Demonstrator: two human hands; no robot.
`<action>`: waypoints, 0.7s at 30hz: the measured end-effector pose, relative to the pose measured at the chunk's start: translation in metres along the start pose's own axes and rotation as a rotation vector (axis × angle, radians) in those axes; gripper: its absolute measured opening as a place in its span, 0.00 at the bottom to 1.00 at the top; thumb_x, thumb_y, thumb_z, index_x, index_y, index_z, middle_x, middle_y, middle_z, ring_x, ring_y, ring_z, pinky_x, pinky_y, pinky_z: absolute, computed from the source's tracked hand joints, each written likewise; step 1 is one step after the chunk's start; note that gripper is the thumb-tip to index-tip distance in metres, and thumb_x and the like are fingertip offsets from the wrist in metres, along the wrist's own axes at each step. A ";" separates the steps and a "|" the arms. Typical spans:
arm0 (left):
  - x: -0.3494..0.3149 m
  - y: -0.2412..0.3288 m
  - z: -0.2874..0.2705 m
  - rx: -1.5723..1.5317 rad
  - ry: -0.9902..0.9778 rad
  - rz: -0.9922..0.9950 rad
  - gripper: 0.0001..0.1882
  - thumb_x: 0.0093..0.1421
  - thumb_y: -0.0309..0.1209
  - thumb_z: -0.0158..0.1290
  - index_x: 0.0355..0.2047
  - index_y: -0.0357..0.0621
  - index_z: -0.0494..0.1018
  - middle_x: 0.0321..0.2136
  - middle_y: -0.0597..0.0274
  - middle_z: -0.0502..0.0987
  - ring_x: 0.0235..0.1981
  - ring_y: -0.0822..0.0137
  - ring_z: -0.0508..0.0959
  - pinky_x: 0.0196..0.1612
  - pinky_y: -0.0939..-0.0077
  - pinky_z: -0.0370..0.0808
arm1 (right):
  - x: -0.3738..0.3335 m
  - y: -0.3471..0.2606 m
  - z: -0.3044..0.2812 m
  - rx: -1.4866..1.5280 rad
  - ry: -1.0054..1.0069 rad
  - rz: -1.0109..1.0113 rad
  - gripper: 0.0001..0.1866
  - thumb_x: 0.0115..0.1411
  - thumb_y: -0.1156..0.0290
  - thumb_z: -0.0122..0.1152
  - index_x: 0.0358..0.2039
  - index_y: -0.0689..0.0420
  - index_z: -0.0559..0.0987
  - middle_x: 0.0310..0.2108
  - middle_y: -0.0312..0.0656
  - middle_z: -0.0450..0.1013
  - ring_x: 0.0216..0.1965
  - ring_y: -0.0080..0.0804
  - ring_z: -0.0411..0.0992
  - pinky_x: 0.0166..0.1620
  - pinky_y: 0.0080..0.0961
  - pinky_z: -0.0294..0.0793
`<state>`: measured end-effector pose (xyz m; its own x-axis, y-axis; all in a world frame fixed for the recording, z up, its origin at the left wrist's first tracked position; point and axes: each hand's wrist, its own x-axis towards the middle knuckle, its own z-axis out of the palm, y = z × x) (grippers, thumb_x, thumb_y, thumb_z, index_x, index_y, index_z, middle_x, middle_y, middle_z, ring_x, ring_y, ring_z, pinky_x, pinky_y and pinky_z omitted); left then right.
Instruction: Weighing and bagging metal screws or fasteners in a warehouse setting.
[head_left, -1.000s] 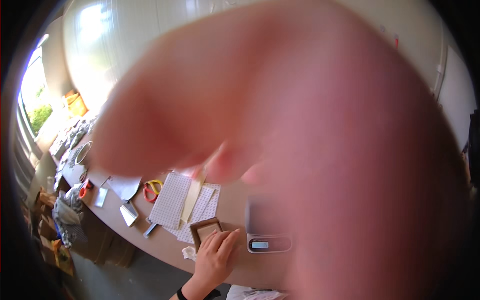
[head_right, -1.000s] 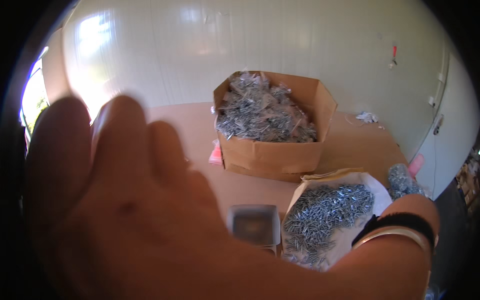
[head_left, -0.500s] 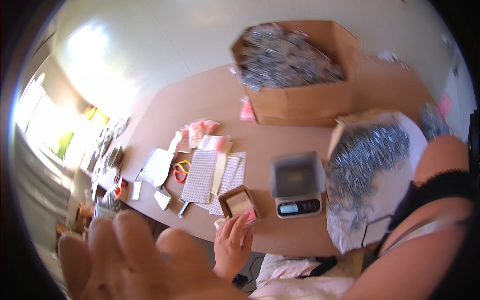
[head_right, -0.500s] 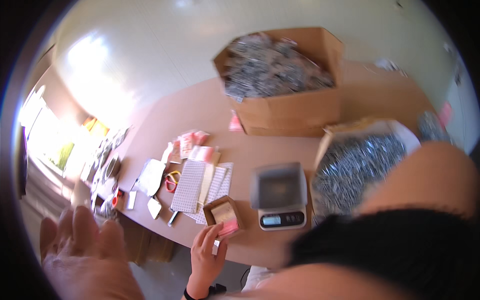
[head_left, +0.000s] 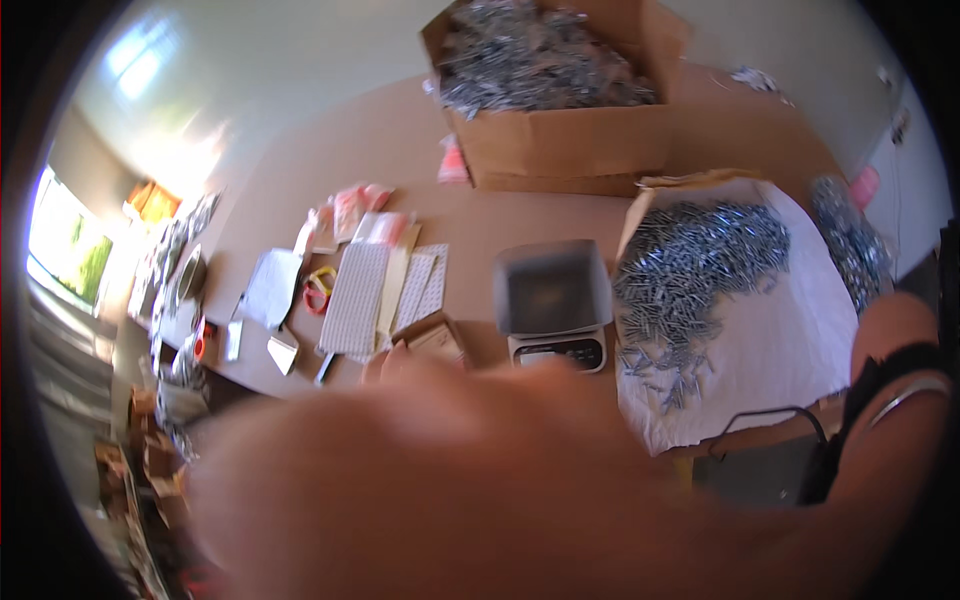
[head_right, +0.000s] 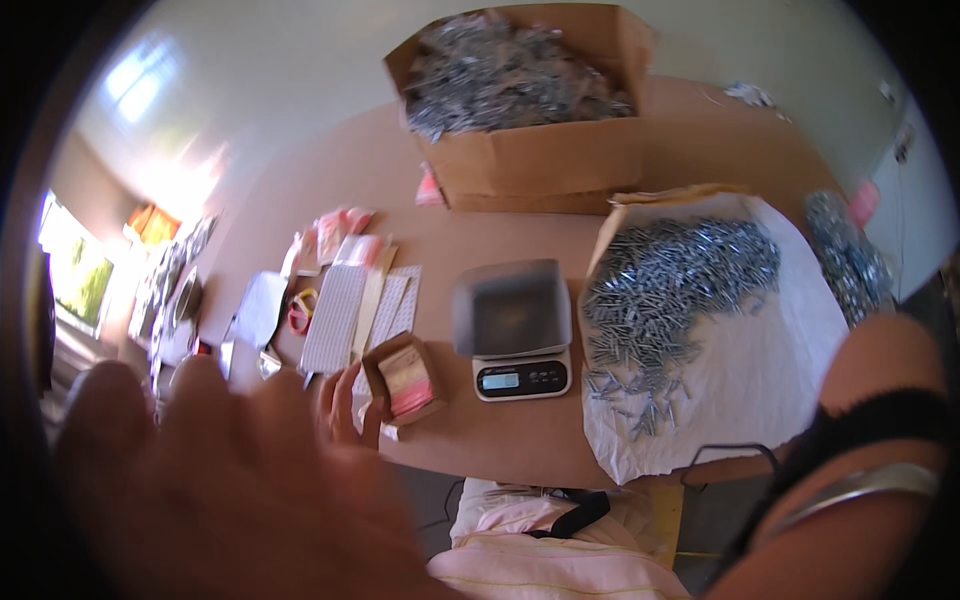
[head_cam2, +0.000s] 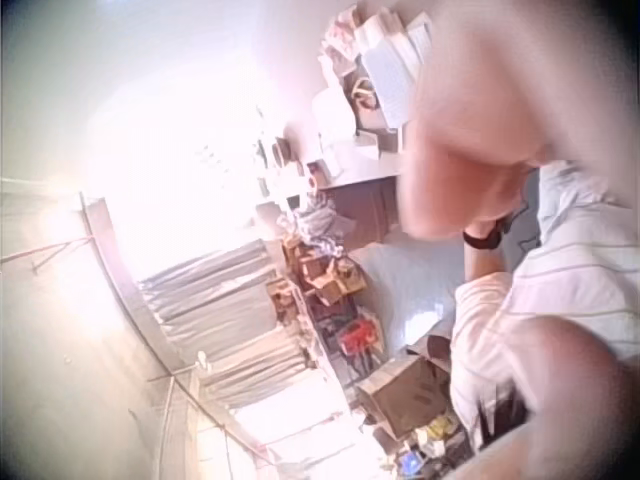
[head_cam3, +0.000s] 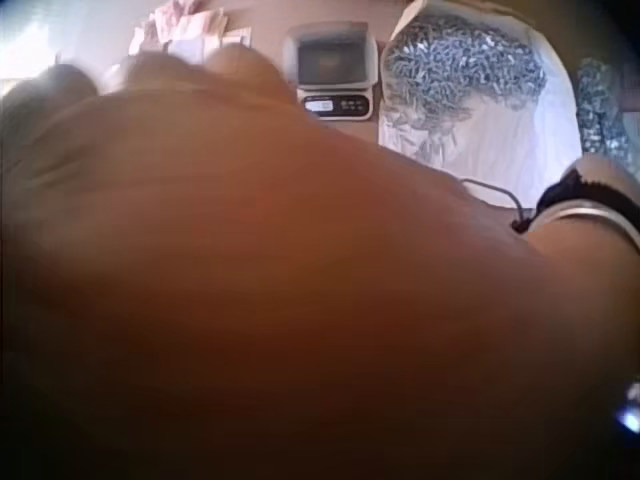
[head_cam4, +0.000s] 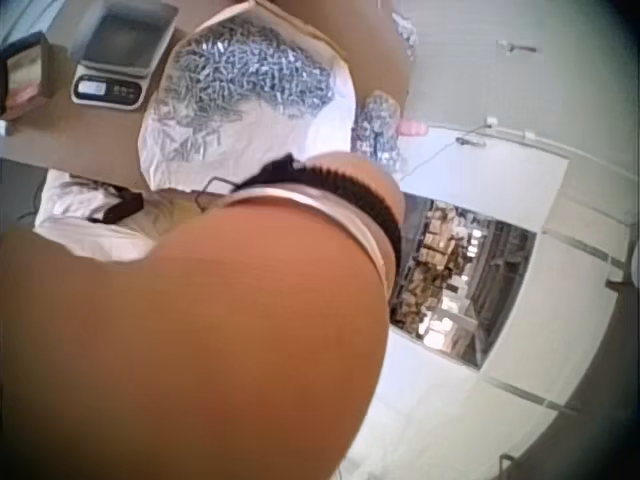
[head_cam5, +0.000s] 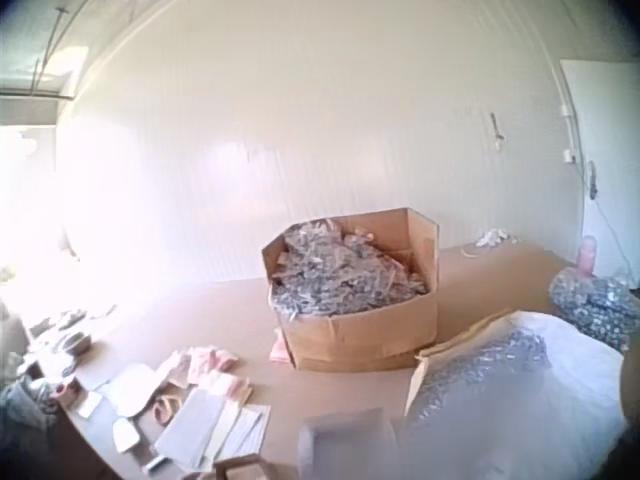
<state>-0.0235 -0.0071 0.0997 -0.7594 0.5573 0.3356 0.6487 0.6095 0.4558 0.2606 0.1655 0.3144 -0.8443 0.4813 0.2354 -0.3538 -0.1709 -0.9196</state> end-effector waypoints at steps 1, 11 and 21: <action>0.006 -0.010 0.007 -0.008 0.056 0.086 0.24 0.61 0.26 0.58 0.58 0.44 0.71 0.48 0.49 0.76 0.47 0.46 0.77 0.48 0.59 0.75 | 0.003 0.003 0.002 -0.001 -0.024 0.022 0.33 0.60 0.45 0.65 0.61 0.45 0.70 0.46 0.38 0.66 0.44 0.33 0.67 0.50 0.31 0.71; -0.030 0.030 -0.128 -1.806 -0.381 0.598 0.12 0.67 0.36 0.56 0.48 0.53 0.68 0.36 0.58 0.79 0.36 0.60 0.80 0.29 0.66 0.77 | -0.011 0.013 -0.042 0.401 -0.137 0.426 0.19 0.64 0.58 0.63 0.45 0.60 0.72 0.37 0.43 0.68 0.38 0.38 0.68 0.60 0.34 0.63; 0.021 0.096 -0.134 -1.687 -0.996 1.273 0.10 0.69 0.34 0.51 0.48 0.52 0.77 0.28 0.56 0.79 0.21 0.69 0.78 0.17 0.83 0.65 | 0.107 0.081 -0.037 0.595 -1.758 -0.427 0.25 0.59 0.36 0.64 0.42 0.44 0.85 0.39 0.35 0.66 0.45 0.31 0.66 0.47 0.30 0.67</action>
<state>0.0164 -0.0128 0.2611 0.4310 0.4609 0.7757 -0.3922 -0.6785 0.6211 0.1566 0.2354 0.2538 0.0641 -0.6633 0.7456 -0.3693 -0.7099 -0.5997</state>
